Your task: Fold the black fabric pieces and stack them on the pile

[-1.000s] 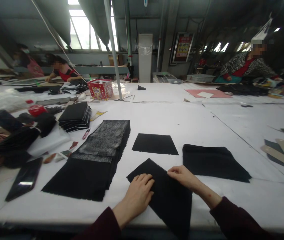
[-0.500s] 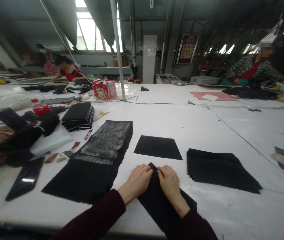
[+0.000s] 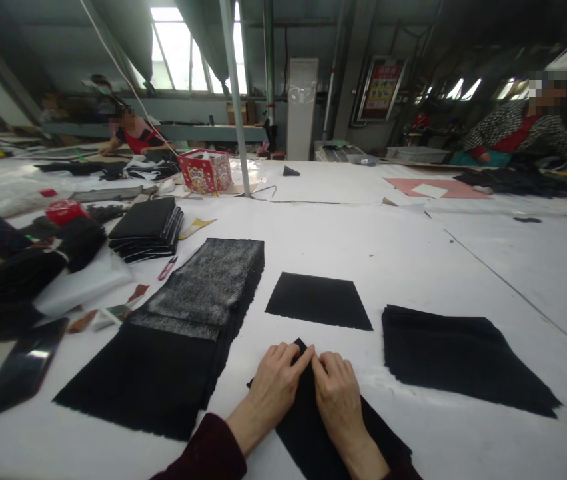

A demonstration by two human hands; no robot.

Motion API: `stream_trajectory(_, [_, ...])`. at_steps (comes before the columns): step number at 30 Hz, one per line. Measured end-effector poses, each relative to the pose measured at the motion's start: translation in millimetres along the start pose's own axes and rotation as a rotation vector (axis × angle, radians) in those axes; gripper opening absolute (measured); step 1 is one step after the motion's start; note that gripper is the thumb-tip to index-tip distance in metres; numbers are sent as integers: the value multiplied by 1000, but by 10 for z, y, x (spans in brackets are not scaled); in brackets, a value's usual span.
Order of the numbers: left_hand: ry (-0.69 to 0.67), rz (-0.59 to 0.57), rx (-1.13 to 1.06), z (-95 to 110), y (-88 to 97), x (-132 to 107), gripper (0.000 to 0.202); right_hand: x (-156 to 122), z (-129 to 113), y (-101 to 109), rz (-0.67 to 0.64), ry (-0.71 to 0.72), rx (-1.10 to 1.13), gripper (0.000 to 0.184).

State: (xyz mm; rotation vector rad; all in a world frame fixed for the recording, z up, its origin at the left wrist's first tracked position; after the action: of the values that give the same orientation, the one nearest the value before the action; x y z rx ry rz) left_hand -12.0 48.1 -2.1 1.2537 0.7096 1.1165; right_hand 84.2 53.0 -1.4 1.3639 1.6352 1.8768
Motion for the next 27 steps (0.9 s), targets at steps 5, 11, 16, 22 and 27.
stream_trajectory(5, [42, -6, -23, -42, 9, 5, 48, 1, -9, -8, -11, 16, -2, 35])
stream_trajectory(11, [62, -12, -54, -69, 2, 6, 46, -7, -15, -27, -31, 21, 18, 38])
stream_trajectory(16, [78, -17, -58, -92, -26, 15, 46, -4, -8, -47, -41, 24, 30, 39])
stream_trajectory(22, [90, -19, -69, -98, -34, 12, 46, -2, -15, -44, -36, 31, 44, 39])
stream_trajectory(27, [95, -15, -75, -103, -18, 19, 44, -7, -15, -60, -48, 28, 48, 39])
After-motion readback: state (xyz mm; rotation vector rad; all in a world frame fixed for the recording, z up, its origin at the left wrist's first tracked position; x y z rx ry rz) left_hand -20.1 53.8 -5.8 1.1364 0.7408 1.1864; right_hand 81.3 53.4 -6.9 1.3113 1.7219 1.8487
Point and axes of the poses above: each hand's wrist, its own x-axis towards the middle knuckle, its own y-axis out of the back of the hand, z = x × y, the point moved 8 cm from there along x, towards the middle knuckle, and after that the axes turned 5 degrees about -z, right-handed, at the moved point
